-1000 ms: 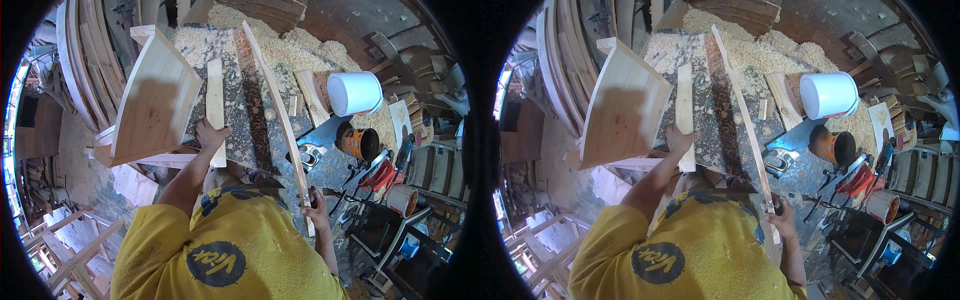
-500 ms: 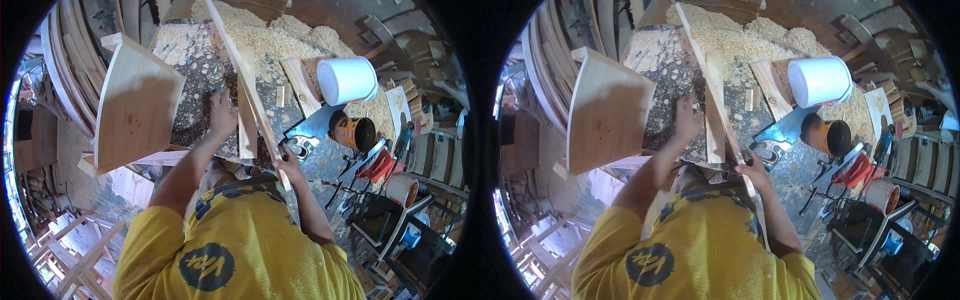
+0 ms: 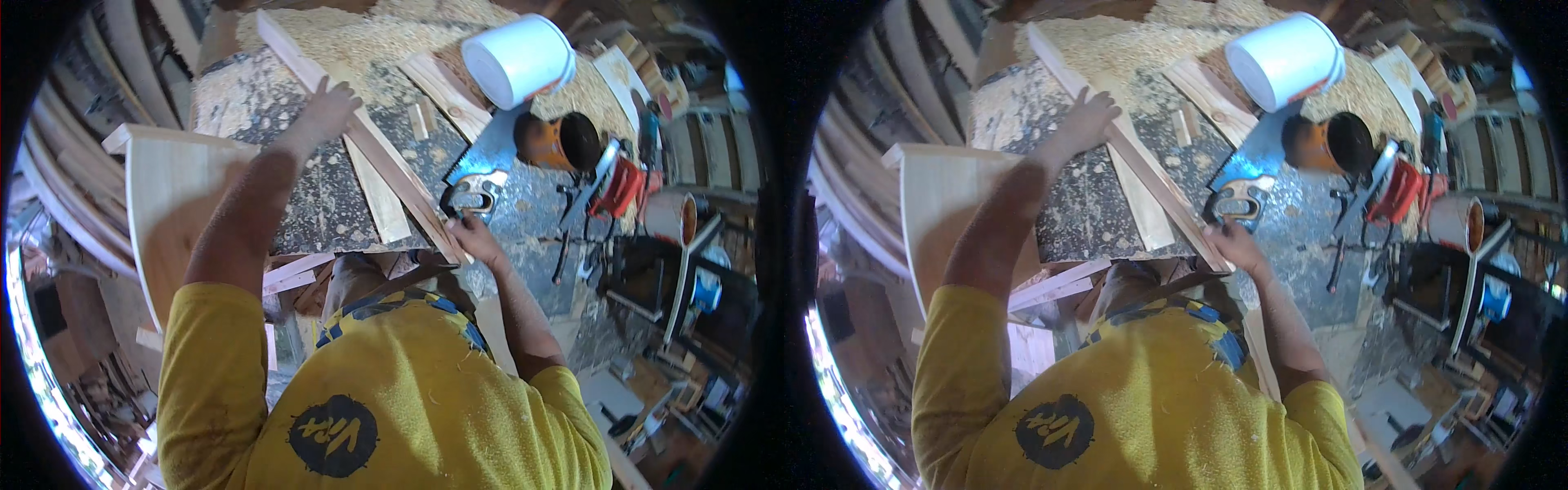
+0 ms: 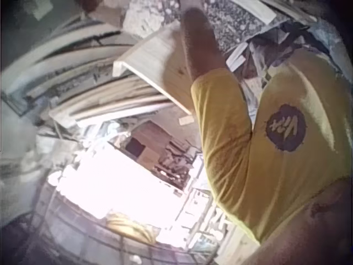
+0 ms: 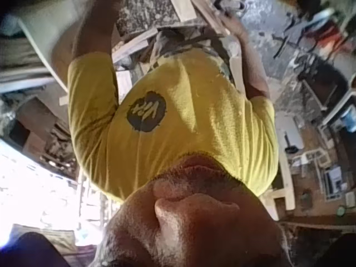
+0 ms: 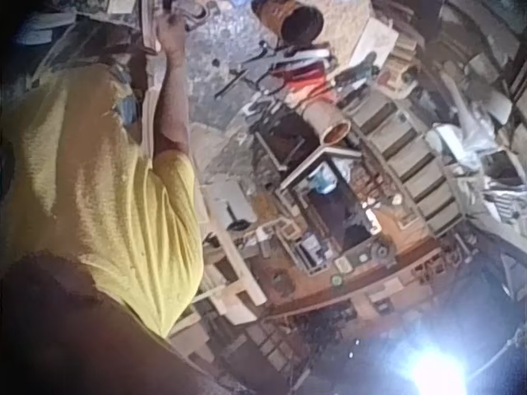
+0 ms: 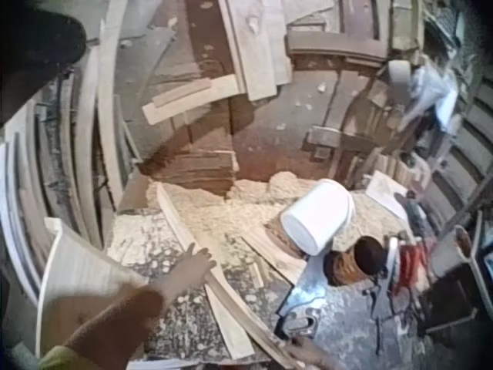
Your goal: The person is measuring, marking, sawing, and hammering wood to assemble a project at a workbench.
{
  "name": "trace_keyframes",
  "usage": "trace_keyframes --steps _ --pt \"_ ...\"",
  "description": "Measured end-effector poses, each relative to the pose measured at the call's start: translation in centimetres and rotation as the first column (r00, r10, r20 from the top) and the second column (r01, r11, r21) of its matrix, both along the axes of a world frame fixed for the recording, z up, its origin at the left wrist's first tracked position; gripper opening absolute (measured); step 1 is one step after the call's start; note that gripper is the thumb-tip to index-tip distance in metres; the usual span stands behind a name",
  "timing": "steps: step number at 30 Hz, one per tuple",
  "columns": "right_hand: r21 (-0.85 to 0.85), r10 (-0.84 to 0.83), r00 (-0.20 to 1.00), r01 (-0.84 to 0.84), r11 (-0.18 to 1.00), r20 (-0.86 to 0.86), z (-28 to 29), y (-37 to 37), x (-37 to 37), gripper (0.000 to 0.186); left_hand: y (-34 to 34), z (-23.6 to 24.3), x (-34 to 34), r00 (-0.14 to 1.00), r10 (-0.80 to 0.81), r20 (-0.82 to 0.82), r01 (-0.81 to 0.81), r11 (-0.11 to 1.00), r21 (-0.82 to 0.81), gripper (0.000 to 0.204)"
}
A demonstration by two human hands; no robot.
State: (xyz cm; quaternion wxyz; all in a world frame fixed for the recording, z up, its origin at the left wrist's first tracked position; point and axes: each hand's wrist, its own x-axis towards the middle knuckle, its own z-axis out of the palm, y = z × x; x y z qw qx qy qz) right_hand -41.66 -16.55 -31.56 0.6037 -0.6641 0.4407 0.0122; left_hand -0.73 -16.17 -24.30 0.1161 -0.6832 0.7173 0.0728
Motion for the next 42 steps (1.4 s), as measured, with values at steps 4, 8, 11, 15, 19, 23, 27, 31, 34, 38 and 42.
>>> trace_keyframes --steps 4,8,11,15,19,23,27,31,34,38,42 --pt "-0.076 -0.459 0.885 0.464 0.882 0.080 0.5 -2.6 -4.1 0.039 -0.7 -1.1 -0.2 0.979 -0.205 -0.013 0.206 0.976 0.072 0.036" --pt "-0.686 -0.426 0.894 0.224 0.693 -0.138 -0.1 -6.0 -6.9 0.028 2.0 -2.3 -2.5 0.914 -0.334 -0.229 0.354 0.934 0.053 0.029" --pt "-0.767 -0.407 0.886 0.100 0.634 -0.221 -0.4 -8.4 -7.5 0.022 2.4 -2.4 -3.4 0.948 -0.270 -0.171 0.282 0.958 0.050 0.034" --pt "-0.988 -0.435 0.890 -0.092 0.125 -0.138 0.6 -9.8 -6.9 0.029 1.7 -2.2 -3.9 0.969 -0.164 -0.183 0.182 0.980 0.081 0.037" --pt "-0.541 -0.452 0.863 0.276 0.795 -0.224 1.0 -8.0 -4.5 0.036 1.7 -2.9 -4.2 0.972 -0.191 -0.137 0.198 0.980 0.036 0.026" --pt "-0.466 -0.439 0.860 0.286 0.837 -0.261 0.0 -6.1 -2.3 0.043 2.0 -3.8 -4.1 0.955 -0.247 -0.164 0.228 0.965 -0.126 0.029" --pt "-0.430 -0.471 0.833 0.326 0.842 -0.290 -0.5 -6.2 -1.7 0.043 1.8 -3.8 -4.4 0.963 -0.208 -0.169 0.196 0.977 -0.083 0.026" --pt "-0.338 -0.670 0.743 0.632 0.697 0.006 -0.1 -5.2 -1.7 0.035 1.4 -3.3 -4.8 0.985 -0.157 -0.069 0.165 0.980 0.114 0.030" --pt "-0.357 -0.740 0.629 0.765 0.536 0.237 0.7 -3.4 -1.9 0.036 1.3 -2.7 -4.3 0.972 -0.183 -0.146 0.201 0.971 0.125 0.032" --pt "-0.537 -0.746 0.631 0.713 0.450 0.213 2.2 -1.0 -2.2 0.039 1.7 -2.7 -3.5 0.936 -0.237 -0.260 0.259 0.964 0.055 0.035" --pt "-0.584 -0.802 0.582 0.700 0.411 0.134 4.7 0.9 -2.3 0.041 2.1 -2.9 -3.2 0.939 -0.278 -0.205 0.289 0.957 0.024 0.034"
